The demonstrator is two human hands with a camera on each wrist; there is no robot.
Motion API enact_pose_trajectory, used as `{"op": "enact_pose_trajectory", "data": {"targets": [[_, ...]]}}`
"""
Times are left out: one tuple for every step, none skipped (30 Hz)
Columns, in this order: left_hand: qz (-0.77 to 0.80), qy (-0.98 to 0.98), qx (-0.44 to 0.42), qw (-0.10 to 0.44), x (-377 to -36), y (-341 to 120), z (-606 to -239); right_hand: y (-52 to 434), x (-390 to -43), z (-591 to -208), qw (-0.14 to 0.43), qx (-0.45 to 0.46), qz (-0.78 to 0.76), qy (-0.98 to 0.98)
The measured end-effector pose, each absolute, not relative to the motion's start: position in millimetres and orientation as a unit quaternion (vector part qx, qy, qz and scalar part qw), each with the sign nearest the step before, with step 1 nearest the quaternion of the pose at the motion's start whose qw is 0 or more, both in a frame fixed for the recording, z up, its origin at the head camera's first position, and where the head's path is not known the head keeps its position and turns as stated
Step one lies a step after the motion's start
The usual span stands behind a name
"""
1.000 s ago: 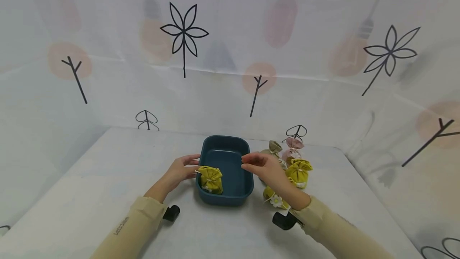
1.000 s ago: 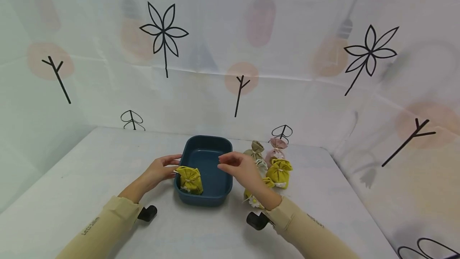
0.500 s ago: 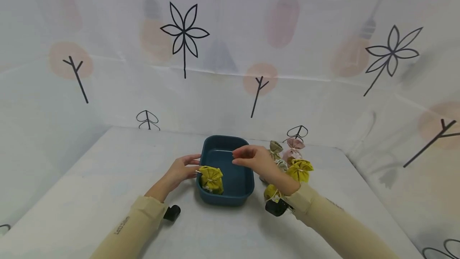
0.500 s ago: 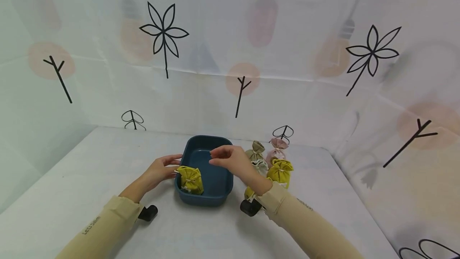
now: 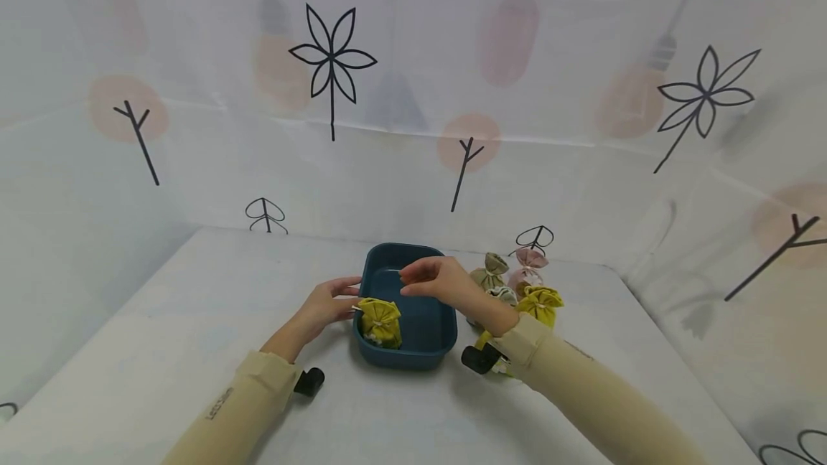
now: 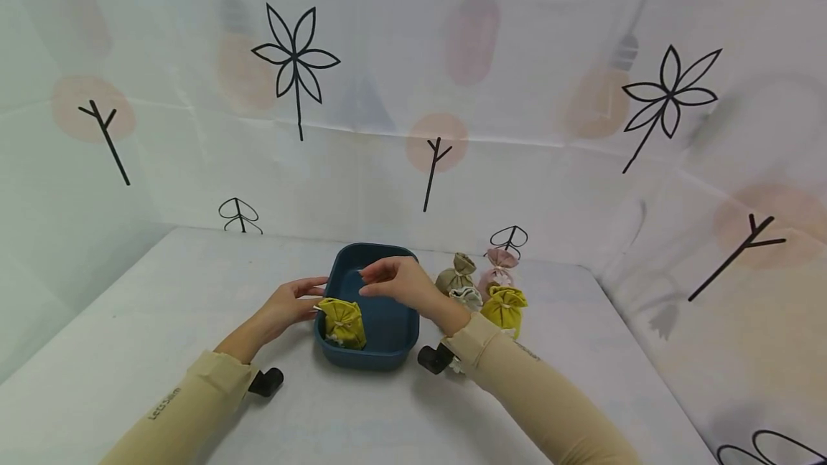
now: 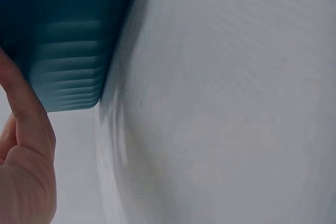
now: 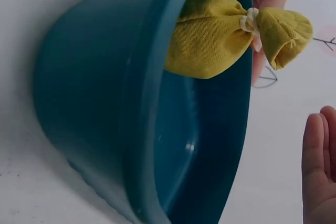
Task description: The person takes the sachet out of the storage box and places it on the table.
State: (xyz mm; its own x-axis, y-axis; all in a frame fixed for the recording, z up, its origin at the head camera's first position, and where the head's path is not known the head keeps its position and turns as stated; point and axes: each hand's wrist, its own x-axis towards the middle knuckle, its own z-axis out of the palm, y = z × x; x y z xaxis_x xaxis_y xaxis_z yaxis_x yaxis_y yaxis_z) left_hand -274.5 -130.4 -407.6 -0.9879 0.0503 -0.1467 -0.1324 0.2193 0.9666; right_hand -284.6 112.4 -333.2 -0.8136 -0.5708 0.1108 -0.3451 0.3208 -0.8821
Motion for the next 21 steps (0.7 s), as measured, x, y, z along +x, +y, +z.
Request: {"op": "enact_pose_trajectory", "data": {"targets": [[0.624, 0.777, -0.024, 0.074, -274, -130, -407, 111, -285, -333, 0.114, -0.288, -0.506, 0.805], [0.625, 0.777, -0.023, 0.074, -274, -130, -407, 109, -285, -332, 0.118, -0.292, -0.504, 0.804], [0.626, 0.776, -0.022, 0.074, -274, -130, -407, 108, -283, -329, 0.122, -0.297, -0.5, 0.804], [0.626, 0.776, -0.021, 0.074, -274, -131, -407, 107, -285, -329, 0.128, -0.303, -0.498, 0.802], [0.627, 0.775, -0.02, 0.074, -274, -131, -406, 105, -286, -330, 0.135, -0.308, -0.498, 0.8], [0.627, 0.775, -0.018, 0.074, -273, -131, -406, 104, -287, -330, 0.142, -0.312, -0.496, 0.798], [0.628, 0.775, -0.017, 0.074, -273, -131, -406, 103, -288, -330, 0.149, -0.317, -0.494, 0.796], [0.628, 0.774, -0.018, 0.075, -273, -131, -406, 102, -289, -330, 0.156, -0.322, -0.493, 0.793], [0.628, 0.774, -0.019, 0.075, -273, -131, -406, 101, -291, -331, 0.164, -0.327, -0.492, 0.79], [0.628, 0.774, -0.018, 0.076, -273, -132, -407, 99, -294, -335, 0.171, -0.331, -0.491, 0.787], [0.628, 0.775, -0.017, 0.077, -274, -132, -407, 98, -295, -335, 0.176, -0.335, -0.488, 0.787], [0.628, 0.774, -0.018, 0.078, -274, -132, -407, 96, -295, -335, 0.181, -0.338, -0.483, 0.787], [0.628, 0.774, -0.019, 0.079, -274, -132, -408, 95, -295, -335, 0.188, -0.341, -0.48, 0.786], [0.629, 0.773, -0.021, 0.08, -274, -132, -408, 93, -295, -335, 0.193, -0.344, -0.475, 0.787], [0.629, 0.773, -0.022, 0.081, -275, -132, -408, 92, -295, -335, 0.198, -0.345, -0.468, 0.789], [0.628, 0.774, -0.021, 0.081, -274, -132, -408, 90, -295, -335, 0.203, -0.348, -0.462, 0.79], [0.626, 0.775, -0.021, 0.081, -274, -132, -408, 89, -295, -336, 0.21, -0.348, -0.456, 0.792], [0.626, 0.775, -0.025, 0.081, -274, -132, -408, 88, -295, -336, 0.217, -0.348, -0.45, 0.794], [0.624, 0.777, -0.024, 0.081, -274, -132, -408, 87, -295, -338, 0.224, -0.348, -0.443, 0.795], [0.622, 0.778, -0.025, 0.081, -274, -132, -408, 86, -295, -338, 0.23, -0.348, -0.435, 0.798], [0.621, 0.779, -0.026, 0.08, -273, -132, -407, 85, -295, -339, 0.236, -0.348, -0.429, 0.8]]}}
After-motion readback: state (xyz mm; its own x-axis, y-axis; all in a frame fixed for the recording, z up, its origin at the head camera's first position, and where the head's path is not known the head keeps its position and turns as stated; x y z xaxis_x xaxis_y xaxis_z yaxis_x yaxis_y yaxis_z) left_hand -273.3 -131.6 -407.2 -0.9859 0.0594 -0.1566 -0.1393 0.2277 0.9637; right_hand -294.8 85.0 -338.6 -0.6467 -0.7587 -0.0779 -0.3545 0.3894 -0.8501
